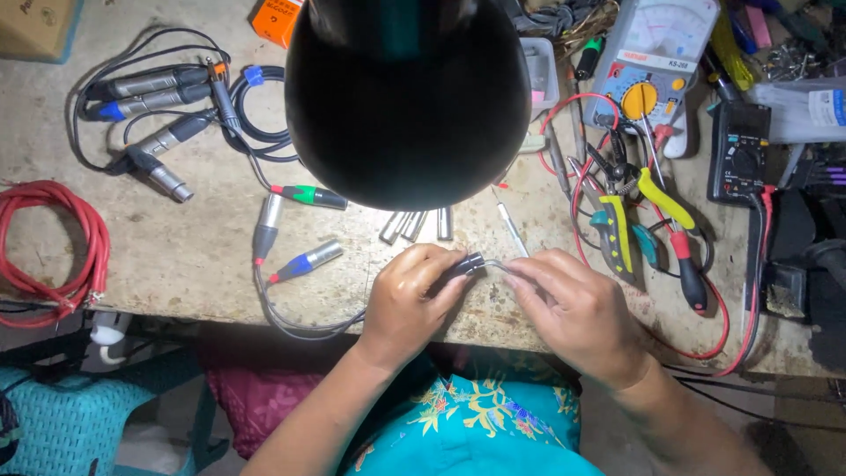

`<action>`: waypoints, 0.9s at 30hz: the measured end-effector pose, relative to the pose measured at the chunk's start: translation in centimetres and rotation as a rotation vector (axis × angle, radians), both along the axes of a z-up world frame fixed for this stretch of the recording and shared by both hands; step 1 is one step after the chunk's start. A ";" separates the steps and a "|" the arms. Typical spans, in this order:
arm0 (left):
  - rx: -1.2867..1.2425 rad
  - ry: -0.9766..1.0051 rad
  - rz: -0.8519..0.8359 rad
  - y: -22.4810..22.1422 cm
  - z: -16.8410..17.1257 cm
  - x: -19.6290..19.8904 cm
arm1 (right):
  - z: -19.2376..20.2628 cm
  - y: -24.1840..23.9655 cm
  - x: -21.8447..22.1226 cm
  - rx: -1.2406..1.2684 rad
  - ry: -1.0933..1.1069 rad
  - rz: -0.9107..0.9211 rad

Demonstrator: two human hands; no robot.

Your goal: Soldering or connecting thin wires to a small electronic component at a repair bench.

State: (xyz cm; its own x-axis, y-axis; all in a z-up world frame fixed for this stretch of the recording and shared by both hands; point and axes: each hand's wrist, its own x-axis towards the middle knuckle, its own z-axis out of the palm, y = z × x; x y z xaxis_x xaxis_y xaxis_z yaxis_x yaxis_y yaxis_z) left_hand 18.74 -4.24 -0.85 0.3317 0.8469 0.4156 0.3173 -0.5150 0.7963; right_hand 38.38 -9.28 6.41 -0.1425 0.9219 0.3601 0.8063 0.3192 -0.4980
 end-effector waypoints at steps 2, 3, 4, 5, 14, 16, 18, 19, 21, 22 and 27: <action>0.017 0.004 0.004 -0.1 -0.2 0.1 | 0.1 -0.1 -0.3 0.019 -0.033 -0.007; 0.035 0.009 0.009 -0.1 -0.3 0.1 | 0.1 -0.2 -0.5 0.038 -0.065 -0.012; 0.038 0.009 0.011 -0.1 -0.4 0.1 | -0.1 -0.3 -0.6 0.041 -0.065 -0.010; 0.047 0.006 0.017 -0.1 -0.5 0.1 | -0.3 -0.4 -0.6 0.067 -0.120 -0.017; 0.066 0.035 -0.009 -0.3 0.1 -0.1 | 1.4 0.0 -0.5 -0.066 -0.063 0.058; 0.066 0.040 -0.023 -0.4 0.3 -0.2 | 1.6 0.5 -0.1 -0.115 0.001 0.075; 0.055 0.036 -0.043 -0.3 0.5 -0.3 | 1.6 1.2 0.6 -0.246 0.177 0.106; 0.058 0.034 -0.045 -0.2 0.4 -0.3 | 1.6 1.4 0.7 -0.244 0.176 0.104; 0.090 0.032 -0.033 -0.3 0.2 -0.2 | 1.5 1.6 0.9 -0.224 0.189 0.155; 0.088 0.033 -0.032 -0.4 0.2 -0.2 | 1.7 1.5 0.9 -0.226 0.190 0.156; 0.153 0.041 0.011 -0.6 0.1 -0.1 | 1.4 0.2 0.7 -0.094 -0.124 0.184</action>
